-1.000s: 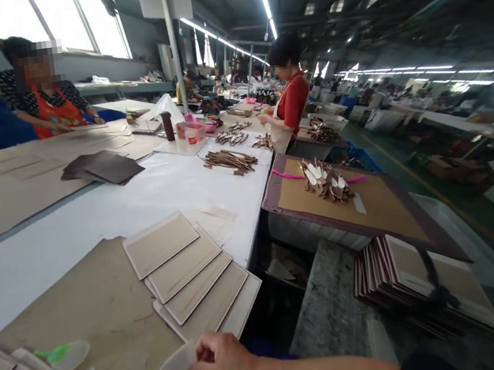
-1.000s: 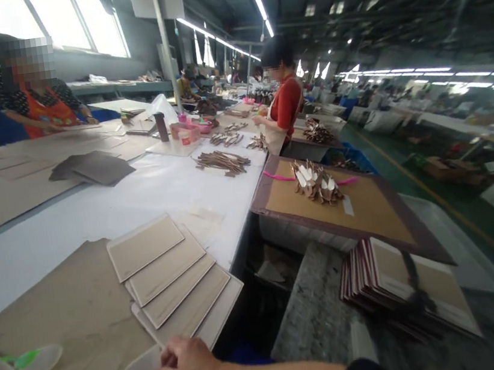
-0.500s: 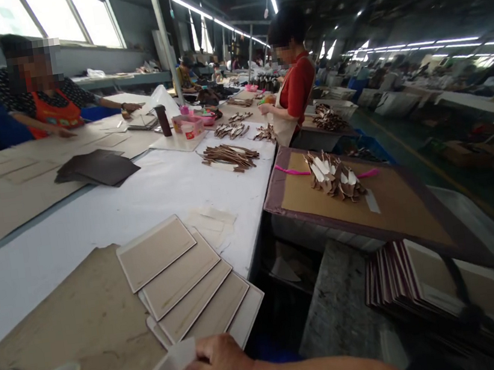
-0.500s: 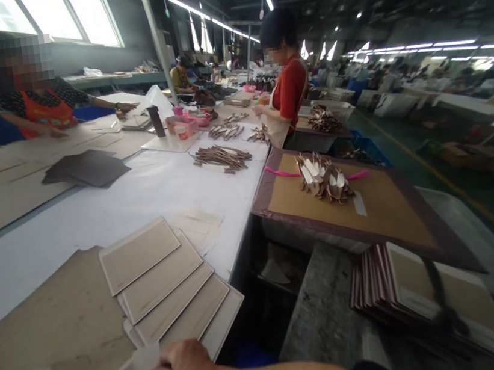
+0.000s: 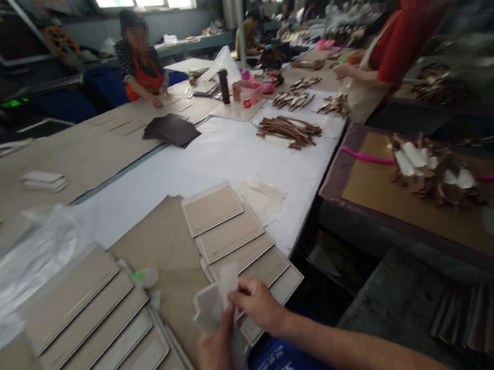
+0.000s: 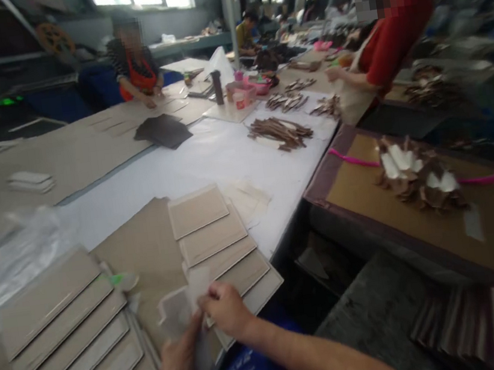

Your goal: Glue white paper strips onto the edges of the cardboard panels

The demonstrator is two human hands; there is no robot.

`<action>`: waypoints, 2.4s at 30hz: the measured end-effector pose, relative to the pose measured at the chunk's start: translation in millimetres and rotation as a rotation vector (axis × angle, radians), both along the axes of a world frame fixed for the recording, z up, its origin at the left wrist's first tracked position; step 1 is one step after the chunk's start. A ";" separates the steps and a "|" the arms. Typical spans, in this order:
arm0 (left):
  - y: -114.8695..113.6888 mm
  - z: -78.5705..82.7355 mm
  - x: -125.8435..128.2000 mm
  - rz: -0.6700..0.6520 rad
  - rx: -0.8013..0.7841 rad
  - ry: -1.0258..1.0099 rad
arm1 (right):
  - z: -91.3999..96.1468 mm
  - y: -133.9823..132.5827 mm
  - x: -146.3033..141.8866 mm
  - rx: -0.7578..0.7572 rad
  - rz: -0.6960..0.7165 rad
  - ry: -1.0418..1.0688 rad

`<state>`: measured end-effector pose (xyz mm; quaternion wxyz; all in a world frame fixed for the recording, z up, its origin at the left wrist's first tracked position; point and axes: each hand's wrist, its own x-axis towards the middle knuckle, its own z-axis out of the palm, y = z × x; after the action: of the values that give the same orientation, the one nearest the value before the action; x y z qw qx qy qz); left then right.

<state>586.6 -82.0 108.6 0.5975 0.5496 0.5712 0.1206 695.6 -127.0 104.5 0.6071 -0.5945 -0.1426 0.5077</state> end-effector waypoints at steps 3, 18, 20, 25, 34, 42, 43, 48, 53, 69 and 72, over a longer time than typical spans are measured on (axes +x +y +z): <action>-5.9 -4.6 5.4 0.116 -0.076 -0.142 | 3.3 3.4 9.6 0.008 -0.060 -0.038; -25.8 -16.3 -26.3 -0.631 0.232 0.273 | -6.5 12.3 76.9 -0.304 0.606 -0.771; -25.5 -22.6 -31.4 -0.706 0.336 0.402 | -13.1 12.5 76.7 -0.321 0.809 -1.015; -21.5 -42.4 -36.2 -0.746 0.658 0.415 | -25.9 23.1 62.0 -0.367 1.006 -1.109; -13.5 -68.9 -33.6 -0.774 0.876 0.263 | -36.1 39.8 60.4 -0.470 1.168 -1.206; -10.5 -74.8 -28.2 -0.822 0.816 0.265 | -37.9 46.3 61.4 -0.529 1.229 -1.239; -10.4 -75.1 -27.8 -0.826 0.817 0.275 | -38.5 46.3 61.6 -0.531 1.235 -1.241; -10.2 -75.6 -27.0 -0.840 0.821 0.296 | -41.2 44.6 62.1 -0.519 1.256 -1.257; -10.9 -76.1 -28.4 -0.847 0.836 0.294 | -43.1 44.3 60.8 -0.501 1.277 -1.266; -12.0 -82.3 -28.2 -0.892 0.866 0.292 | -43.5 46.0 56.6 -0.497 1.257 -1.258; -12.6 -82.5 -26.7 -0.891 0.859 0.310 | -41.9 45.1 54.5 -0.519 1.212 -1.250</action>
<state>559.8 -94.5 26.1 0.2273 0.9362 0.2682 -0.0021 750.2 -81.9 62.5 -0.1049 -0.7027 -0.6155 0.3410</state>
